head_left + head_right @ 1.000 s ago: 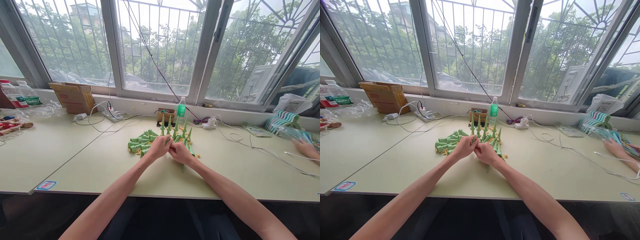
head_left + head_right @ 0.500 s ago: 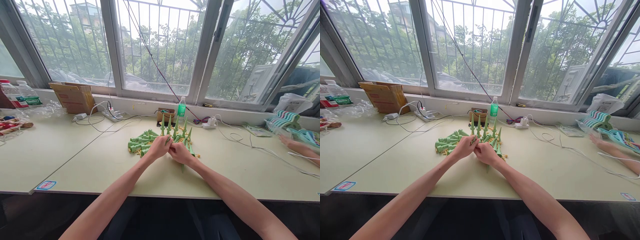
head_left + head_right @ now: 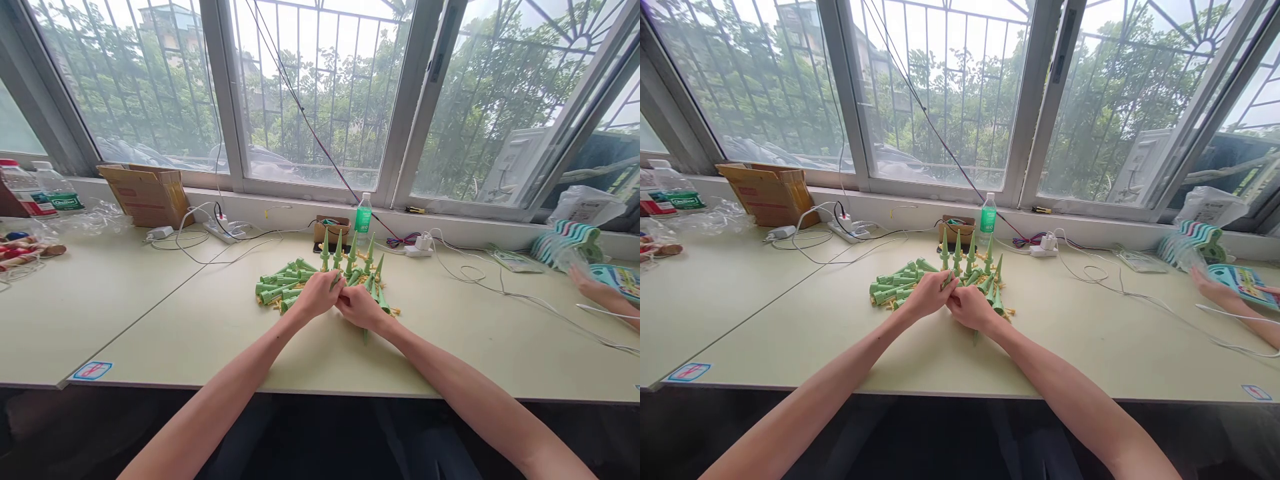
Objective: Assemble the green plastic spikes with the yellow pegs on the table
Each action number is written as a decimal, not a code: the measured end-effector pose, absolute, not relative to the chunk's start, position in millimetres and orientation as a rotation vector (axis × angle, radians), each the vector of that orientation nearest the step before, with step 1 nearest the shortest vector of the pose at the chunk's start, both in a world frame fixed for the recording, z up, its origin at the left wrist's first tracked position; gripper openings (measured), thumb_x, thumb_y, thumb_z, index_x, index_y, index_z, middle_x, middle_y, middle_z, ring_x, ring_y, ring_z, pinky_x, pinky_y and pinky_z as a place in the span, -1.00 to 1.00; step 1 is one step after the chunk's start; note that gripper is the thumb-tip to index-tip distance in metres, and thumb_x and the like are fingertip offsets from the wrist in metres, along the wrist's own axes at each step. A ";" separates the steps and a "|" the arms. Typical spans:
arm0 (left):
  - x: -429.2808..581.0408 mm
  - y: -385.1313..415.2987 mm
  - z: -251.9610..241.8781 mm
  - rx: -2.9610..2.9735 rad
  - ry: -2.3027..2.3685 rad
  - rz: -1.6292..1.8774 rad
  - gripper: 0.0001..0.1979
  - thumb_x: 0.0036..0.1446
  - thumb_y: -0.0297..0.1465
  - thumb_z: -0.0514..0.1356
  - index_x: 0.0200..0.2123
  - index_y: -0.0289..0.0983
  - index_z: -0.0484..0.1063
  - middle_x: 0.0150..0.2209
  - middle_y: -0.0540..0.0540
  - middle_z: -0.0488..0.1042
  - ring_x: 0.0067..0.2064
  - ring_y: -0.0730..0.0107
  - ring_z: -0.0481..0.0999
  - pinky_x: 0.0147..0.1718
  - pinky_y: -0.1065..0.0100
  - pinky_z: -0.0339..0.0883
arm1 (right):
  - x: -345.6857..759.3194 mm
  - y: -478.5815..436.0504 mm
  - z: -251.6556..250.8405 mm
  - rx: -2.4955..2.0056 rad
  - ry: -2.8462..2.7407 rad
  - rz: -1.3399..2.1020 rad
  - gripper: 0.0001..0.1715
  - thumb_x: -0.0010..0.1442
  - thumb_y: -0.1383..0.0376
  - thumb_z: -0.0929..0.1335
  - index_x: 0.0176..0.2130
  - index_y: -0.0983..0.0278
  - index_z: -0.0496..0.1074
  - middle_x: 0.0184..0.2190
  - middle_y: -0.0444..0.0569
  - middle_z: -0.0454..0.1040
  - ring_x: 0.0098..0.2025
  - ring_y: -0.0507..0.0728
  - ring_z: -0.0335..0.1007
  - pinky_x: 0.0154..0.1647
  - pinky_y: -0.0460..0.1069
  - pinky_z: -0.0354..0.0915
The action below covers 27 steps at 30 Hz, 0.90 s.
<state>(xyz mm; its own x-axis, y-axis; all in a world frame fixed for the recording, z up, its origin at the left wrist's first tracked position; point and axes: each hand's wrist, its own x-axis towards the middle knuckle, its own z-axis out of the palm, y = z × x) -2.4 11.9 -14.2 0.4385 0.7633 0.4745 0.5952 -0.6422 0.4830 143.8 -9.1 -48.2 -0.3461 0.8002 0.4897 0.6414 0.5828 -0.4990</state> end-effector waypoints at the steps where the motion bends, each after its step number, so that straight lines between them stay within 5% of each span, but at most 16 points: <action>1: -2.5 12.2 -14.2 2.452 1.180 0.996 -0.70 0.24 -0.28 -0.03 -0.53 -0.25 0.14 -0.57 0.00 0.34 -0.53 0.45 0.20 -0.51 0.39 -0.04 | 143.6 -9.1 -48.3 -1.138 -2.092 0.286 -0.72 0.13 0.40 0.24 -0.59 0.30 0.28 -0.70 -0.19 0.18 -0.62 -0.06 -0.04 -0.56 -0.12 0.00; 27: -2.4 12.3 -12.4 2.387 1.220 1.120 -0.70 0.25 -0.25 -0.02 -0.47 -0.25 0.29 -0.63 0.05 0.25 -0.60 0.48 0.15 -0.50 0.41 0.05 | 145.1 -8.1 -47.6 -1.155 -2.032 0.290 -0.65 0.27 0.28 0.20 -0.52 0.28 0.30 -0.65 -0.17 0.24 -0.61 -0.04 0.01 -0.54 -0.11 0.02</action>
